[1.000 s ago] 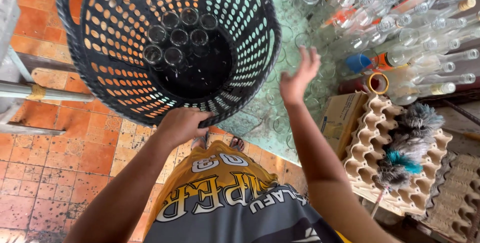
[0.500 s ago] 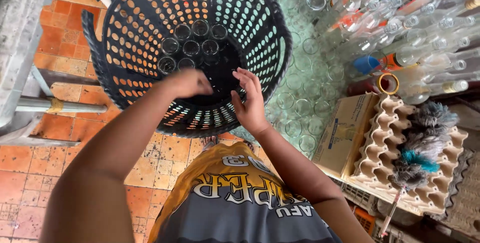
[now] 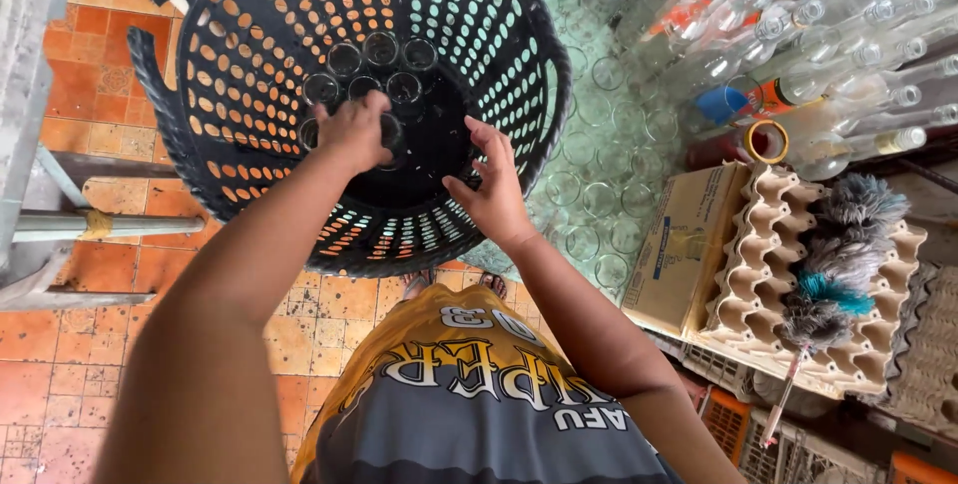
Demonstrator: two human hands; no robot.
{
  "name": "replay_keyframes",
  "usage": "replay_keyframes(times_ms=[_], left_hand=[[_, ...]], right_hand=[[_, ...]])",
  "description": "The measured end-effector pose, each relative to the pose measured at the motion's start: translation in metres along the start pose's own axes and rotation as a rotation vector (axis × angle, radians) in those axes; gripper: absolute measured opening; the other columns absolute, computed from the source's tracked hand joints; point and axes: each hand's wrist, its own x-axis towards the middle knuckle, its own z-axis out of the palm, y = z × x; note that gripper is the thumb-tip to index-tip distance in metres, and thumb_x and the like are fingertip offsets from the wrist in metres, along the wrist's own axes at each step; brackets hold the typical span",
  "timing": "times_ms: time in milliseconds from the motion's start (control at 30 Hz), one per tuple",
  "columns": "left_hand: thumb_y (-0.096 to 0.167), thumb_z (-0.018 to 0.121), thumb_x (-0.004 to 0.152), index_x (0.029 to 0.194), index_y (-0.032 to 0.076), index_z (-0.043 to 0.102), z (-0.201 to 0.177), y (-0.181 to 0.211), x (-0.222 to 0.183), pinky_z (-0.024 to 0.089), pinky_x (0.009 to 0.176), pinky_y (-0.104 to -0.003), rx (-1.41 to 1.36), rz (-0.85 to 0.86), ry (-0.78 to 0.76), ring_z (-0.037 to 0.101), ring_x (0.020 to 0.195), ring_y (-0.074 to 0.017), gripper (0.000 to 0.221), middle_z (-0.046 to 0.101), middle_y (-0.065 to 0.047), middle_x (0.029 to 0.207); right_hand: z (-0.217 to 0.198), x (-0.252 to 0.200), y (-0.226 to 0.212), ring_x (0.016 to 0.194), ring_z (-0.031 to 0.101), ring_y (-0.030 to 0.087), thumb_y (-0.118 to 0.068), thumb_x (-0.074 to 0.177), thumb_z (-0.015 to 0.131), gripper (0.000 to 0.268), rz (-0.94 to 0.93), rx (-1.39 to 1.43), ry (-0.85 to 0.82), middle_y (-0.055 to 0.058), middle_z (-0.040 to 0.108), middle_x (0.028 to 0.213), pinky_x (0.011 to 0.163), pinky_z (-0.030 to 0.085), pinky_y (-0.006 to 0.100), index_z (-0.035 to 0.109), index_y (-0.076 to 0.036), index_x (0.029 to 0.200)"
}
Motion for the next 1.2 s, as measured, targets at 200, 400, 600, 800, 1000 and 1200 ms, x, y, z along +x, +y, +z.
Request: replay_keyframes(times_ms=[200,400,600,800,1000,1200], left_hand=[[0.021,0.086,0.075,0.150,0.013,0.038,-0.146,0.107,-0.123,0.044,0.100,-0.056,-0.069,0.354,0.169,0.064,0.115,-0.0359,0.089,0.066,-0.017,0.120],[0.043,0.093,0.066,0.135,0.009,0.060,-0.136,0.110,-0.138,0.048,0.093,-0.045,-0.593,0.531,0.261,0.060,0.101,-0.0314,0.083,0.064,-0.011,0.114],[0.043,0.085,0.089,0.084,0.013,0.075,-0.092,0.116,-0.103,0.051,0.066,-0.032,-0.688,0.336,0.526,0.059,0.068,-0.0185,0.031,0.061,-0.002,0.076],[0.041,0.059,0.107,0.112,0.018,0.075,-0.084,0.086,-0.078,0.054,0.086,-0.036,-0.784,0.140,0.376,0.067,0.099,-0.0217,0.028,0.070,-0.002,0.103],[0.078,0.064,0.081,0.162,0.007,0.013,-0.070,0.098,-0.114,0.052,0.094,-0.062,-1.737,-0.527,-0.349,0.066,0.116,-0.0400,0.119,0.053,-0.026,0.138],[0.042,0.079,0.088,0.152,0.006,0.039,-0.031,0.098,-0.075,0.062,0.086,-0.056,-2.231,-0.336,-0.377,0.072,0.107,-0.0385,0.083,0.066,-0.020,0.130]], right_hand=[[0.005,0.011,0.001,0.145,0.033,0.051,-0.011,0.081,0.090,0.101,-0.032,-0.219,-0.127,0.014,0.028,0.158,0.112,0.035,0.079,0.027,-0.016,0.160],[0.015,-0.002,-0.003,0.108,0.070,0.040,-0.025,0.062,0.097,0.086,-0.100,-0.256,0.156,0.014,0.067,0.115,0.091,0.059,0.052,0.055,-0.021,0.136],[0.017,0.000,0.019,0.105,0.071,0.036,-0.037,0.046,0.103,0.089,-0.099,-0.242,0.141,0.011,0.072,0.113,0.093,0.057,0.051,0.062,-0.020,0.123],[0.011,0.002,0.001,0.119,0.067,0.028,-0.031,0.057,0.099,0.089,-0.042,-0.171,0.126,0.000,0.070,0.127,0.104,0.053,0.046,0.057,-0.027,0.136],[0.010,0.003,-0.001,0.124,0.065,0.025,-0.025,0.061,0.098,0.084,-0.048,-0.102,0.199,-0.002,0.069,0.133,0.106,0.052,0.041,0.058,-0.029,0.135],[0.010,0.007,0.003,0.141,0.046,0.045,0.005,0.071,0.091,0.088,-0.309,-0.083,0.053,0.017,0.045,0.158,0.117,0.041,0.058,0.051,-0.017,0.146]])
